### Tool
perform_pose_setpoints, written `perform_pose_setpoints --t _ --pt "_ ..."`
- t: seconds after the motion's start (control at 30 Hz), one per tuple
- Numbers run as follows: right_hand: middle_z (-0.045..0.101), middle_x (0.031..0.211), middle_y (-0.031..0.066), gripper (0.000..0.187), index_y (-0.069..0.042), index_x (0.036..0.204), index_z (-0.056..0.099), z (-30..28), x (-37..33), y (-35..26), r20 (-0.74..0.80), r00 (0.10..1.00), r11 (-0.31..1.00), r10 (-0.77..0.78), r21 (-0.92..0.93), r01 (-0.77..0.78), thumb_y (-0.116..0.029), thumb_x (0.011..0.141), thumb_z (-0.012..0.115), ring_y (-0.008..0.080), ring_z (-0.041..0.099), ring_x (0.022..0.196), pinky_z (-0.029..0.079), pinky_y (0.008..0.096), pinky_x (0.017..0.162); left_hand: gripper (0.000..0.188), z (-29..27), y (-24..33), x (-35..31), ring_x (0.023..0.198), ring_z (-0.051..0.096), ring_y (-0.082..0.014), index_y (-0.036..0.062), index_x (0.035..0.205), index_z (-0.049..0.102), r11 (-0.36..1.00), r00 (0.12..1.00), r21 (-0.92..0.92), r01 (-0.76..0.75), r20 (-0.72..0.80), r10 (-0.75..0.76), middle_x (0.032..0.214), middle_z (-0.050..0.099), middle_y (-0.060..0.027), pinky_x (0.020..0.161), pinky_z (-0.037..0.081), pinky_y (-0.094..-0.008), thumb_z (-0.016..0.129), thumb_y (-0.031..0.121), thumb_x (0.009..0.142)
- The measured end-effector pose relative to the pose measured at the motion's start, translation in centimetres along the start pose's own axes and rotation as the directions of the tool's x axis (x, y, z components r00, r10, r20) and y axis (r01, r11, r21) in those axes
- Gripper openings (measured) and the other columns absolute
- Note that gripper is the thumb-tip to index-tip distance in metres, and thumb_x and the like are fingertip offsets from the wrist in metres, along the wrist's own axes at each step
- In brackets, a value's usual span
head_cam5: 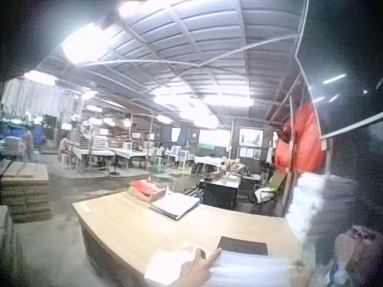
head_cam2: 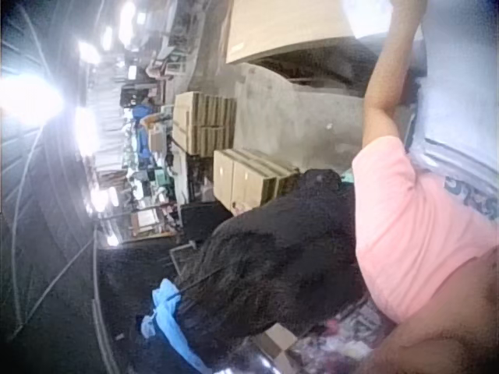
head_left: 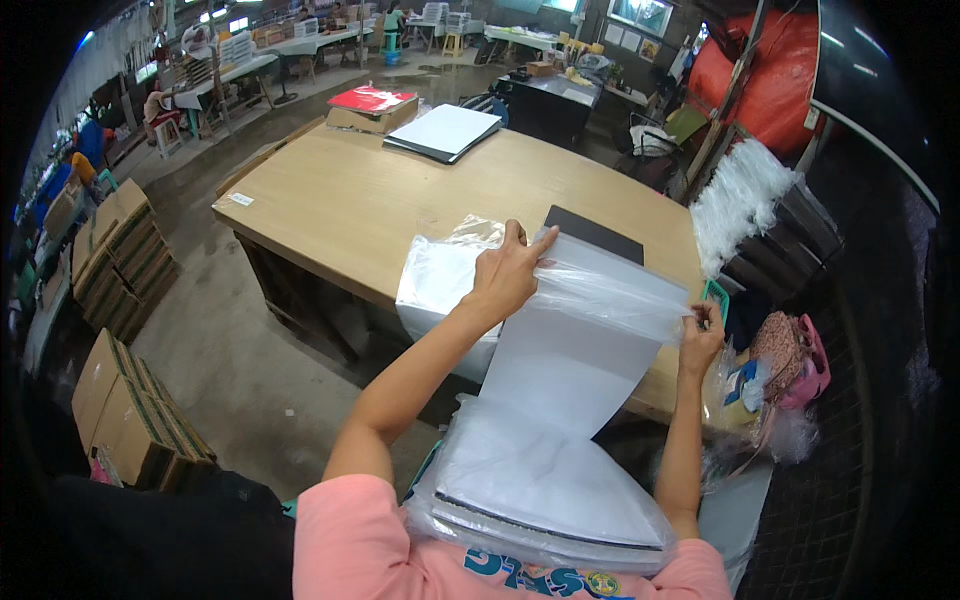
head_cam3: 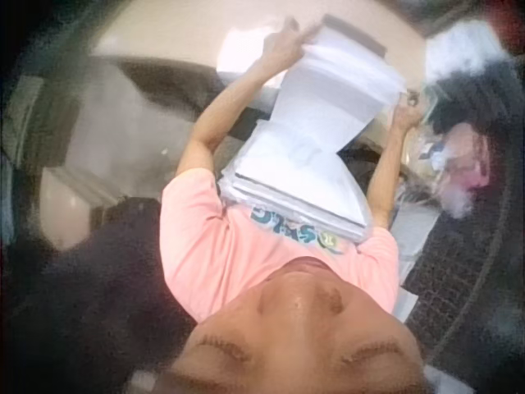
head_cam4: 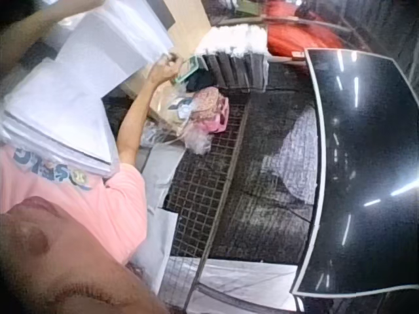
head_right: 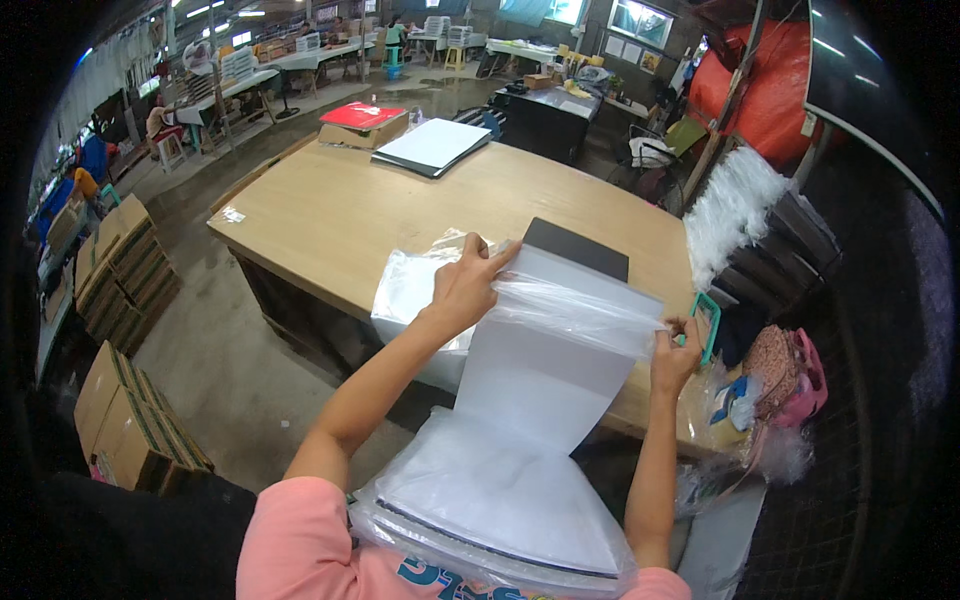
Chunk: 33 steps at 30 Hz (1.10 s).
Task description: The person inserts dark paper folders into clear plastic sleeves by hand, repeating this for a large stack of items on their lap and placing completed ones into a pile.
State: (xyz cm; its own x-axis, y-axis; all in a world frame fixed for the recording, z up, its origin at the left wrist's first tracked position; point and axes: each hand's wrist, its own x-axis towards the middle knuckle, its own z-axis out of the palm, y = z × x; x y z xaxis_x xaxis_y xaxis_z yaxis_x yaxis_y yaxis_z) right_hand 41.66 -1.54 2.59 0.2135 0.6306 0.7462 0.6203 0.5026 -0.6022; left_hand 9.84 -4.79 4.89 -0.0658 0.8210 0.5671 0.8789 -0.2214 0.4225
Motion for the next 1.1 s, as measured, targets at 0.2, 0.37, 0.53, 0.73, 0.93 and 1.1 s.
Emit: perform_pose_setpoints --t 0.2,0.37,0.53,0.73,0.93,1.1 --pt "0.057 0.073 0.0035 0.006 0.001 0.071 0.060 -4.6 0.4 -2.1 0.301 0.934 0.962 0.195 0.127 -0.242 -0.004 0.072 0.057 0.0121 0.053 0.062 0.041 0.0210 0.054 0.009 -5.4 0.1 -0.3 0.065 0.051 -0.0141 0.0041 0.072 0.067 0.820 0.911 -0.553 0.148 0.399 0.104 0.084 0.049 -0.0025 0.054 0.040 -0.0285 0.061 0.011 0.074" --pt "0.059 0.084 0.0056 0.018 -0.002 0.084 0.058 -8.1 -3.4 -2.5 0.768 0.568 0.326 0.297 0.477 -0.816 -0.018 0.077 0.055 0.0147 0.056 0.070 0.044 0.0242 0.059 0.010 -3.1 -3.9 -3.2 0.066 0.045 -0.0066 0.0057 0.082 0.065 0.329 0.524 -0.525 0.785 0.846 0.099 0.079 0.055 0.0022 0.055 0.035 -0.0227 0.061 0.010 0.074" --pt "0.060 0.096 0.0068 0.031 -0.004 0.101 0.056 -9.2 -11.4 1.0 0.726 0.438 0.053 0.530 0.487 -0.872 -0.030 0.084 0.052 0.0192 0.057 0.084 0.049 0.0333 0.069 0.013 -0.5 -7.6 -8.1 0.045 0.039 -0.0019 0.0059 0.092 0.061 0.057 0.381 -0.403 0.914 0.896 0.228 0.068 0.053 0.0041 0.040 0.031 -0.0155 0.057 0.009 0.080" --pt "0.061 0.099 0.0089 0.038 -0.005 0.106 0.056 -9.8 -18.6 1.5 0.709 0.438 0.140 0.553 0.440 -0.887 -0.032 0.081 0.060 0.0266 0.058 0.090 0.047 0.0386 0.080 0.007 5.7 -11.9 -16.0 0.050 0.049 -0.0014 0.0056 0.085 0.055 -0.224 0.253 -0.188 0.956 0.915 0.313 0.069 0.053 0.0029 0.044 0.047 -0.0143 0.054 0.013 0.087" --pt "0.062 0.098 0.0089 0.037 -0.005 0.106 0.056 -7.2 -22.1 4.5 0.758 0.372 0.302 0.536 0.239 -0.923 -0.029 0.079 0.062 0.0263 0.058 0.089 0.047 0.0379 0.079 0.012 14.6 -18.4 -21.6 0.064 0.058 -0.0082 0.0023 0.084 0.057 -0.170 0.296 -0.274 0.947 0.947 0.125 0.078 0.059 -0.0041 0.055 0.052 -0.0169 0.058 0.014 0.085" --pt "0.062 0.096 0.0089 0.037 -0.004 0.105 0.057 -5.7 -23.7 7.3 0.765 0.348 0.399 0.542 0.131 -0.908 -0.027 0.077 0.064 0.0261 0.058 0.088 0.047 0.0372 0.079 0.029 12.4 -17.3 -20.1 0.061 0.061 -0.0166 -0.0016 0.085 0.060 0.321 0.198 -0.130 0.938 0.962 -0.190 0.076 0.063 -0.0093 0.058 0.054 -0.0252 0.063 0.027 0.082"
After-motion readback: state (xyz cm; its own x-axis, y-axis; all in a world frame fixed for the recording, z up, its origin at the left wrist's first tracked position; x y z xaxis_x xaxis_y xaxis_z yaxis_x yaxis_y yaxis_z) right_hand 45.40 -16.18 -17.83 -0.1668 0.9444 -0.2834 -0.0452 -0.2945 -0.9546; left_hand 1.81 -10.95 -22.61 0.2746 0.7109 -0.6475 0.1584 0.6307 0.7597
